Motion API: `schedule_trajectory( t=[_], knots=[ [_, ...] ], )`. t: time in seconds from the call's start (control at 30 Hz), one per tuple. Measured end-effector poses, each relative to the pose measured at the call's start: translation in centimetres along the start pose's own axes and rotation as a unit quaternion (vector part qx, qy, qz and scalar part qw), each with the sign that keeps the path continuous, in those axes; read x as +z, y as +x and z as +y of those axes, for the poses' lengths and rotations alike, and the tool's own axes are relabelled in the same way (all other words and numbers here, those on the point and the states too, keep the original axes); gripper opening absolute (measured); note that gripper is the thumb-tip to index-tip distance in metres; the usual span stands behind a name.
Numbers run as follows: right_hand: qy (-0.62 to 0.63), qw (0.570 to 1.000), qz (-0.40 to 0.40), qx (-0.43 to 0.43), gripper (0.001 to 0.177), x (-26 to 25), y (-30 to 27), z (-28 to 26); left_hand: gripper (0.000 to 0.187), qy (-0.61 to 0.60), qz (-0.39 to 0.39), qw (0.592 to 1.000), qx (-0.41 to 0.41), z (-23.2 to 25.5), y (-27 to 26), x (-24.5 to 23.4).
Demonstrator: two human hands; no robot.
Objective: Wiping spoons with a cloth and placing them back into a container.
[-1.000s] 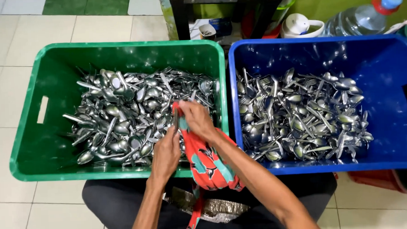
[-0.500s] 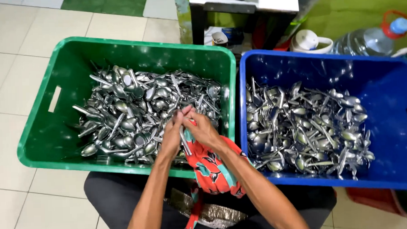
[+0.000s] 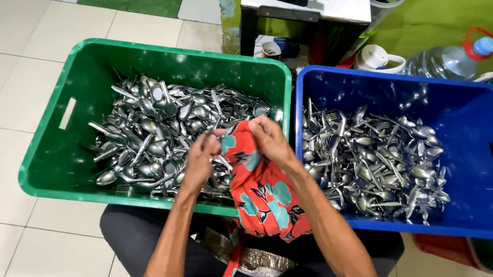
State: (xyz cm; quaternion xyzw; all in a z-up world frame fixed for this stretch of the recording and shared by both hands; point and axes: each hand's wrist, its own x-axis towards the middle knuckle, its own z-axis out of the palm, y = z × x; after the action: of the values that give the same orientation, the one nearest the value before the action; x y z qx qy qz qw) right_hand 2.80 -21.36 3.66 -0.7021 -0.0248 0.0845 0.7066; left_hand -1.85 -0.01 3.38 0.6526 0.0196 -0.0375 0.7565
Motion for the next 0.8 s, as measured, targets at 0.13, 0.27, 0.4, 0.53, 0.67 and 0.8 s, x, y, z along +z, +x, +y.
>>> schedule_trajectory(
  t=[0.13, 0.27, 0.4, 0.53, 0.67, 0.8],
  knots=[
    [0.082, 0.994, -0.006, 0.067, 0.013, -1.0, -1.1, -4.1, 0.034, -0.007, 0.004, 1.0, 0.013, 2.8, 0.0, 0.7],
    [0.176, 0.982, -0.067, 0.013, 0.008, -0.5, -2.3, -7.0, 0.031, -0.085, -0.035, 0.994, -0.065, -0.3, -0.1, 3.1],
    [0.012, 0.994, -0.002, -0.11, 0.009, -1.9, -1.8, -6.6, 0.022, -0.11, -0.013, 0.994, 0.017, 1.6, -1.0, 4.3],
    [-0.037, 0.994, -0.001, -0.104, 0.014, -1.4, -3.9, -9.0, 0.029, -0.018, -0.097, 0.995, 0.024, 6.2, -2.0, 3.4],
    [0.046, 0.997, -0.047, -0.046, 0.023, -2.4, -4.9, -10.3, 0.03, 0.105, -0.091, 0.987, 0.083, 10.5, -2.8, 1.2],
    [-0.096, 0.939, -0.315, 0.1, 0.033, -4.8, -6.5, -11.3, 0.031, 0.183, -0.114, 0.964, 0.157, 13.3, -4.7, 0.7]
  ],
)
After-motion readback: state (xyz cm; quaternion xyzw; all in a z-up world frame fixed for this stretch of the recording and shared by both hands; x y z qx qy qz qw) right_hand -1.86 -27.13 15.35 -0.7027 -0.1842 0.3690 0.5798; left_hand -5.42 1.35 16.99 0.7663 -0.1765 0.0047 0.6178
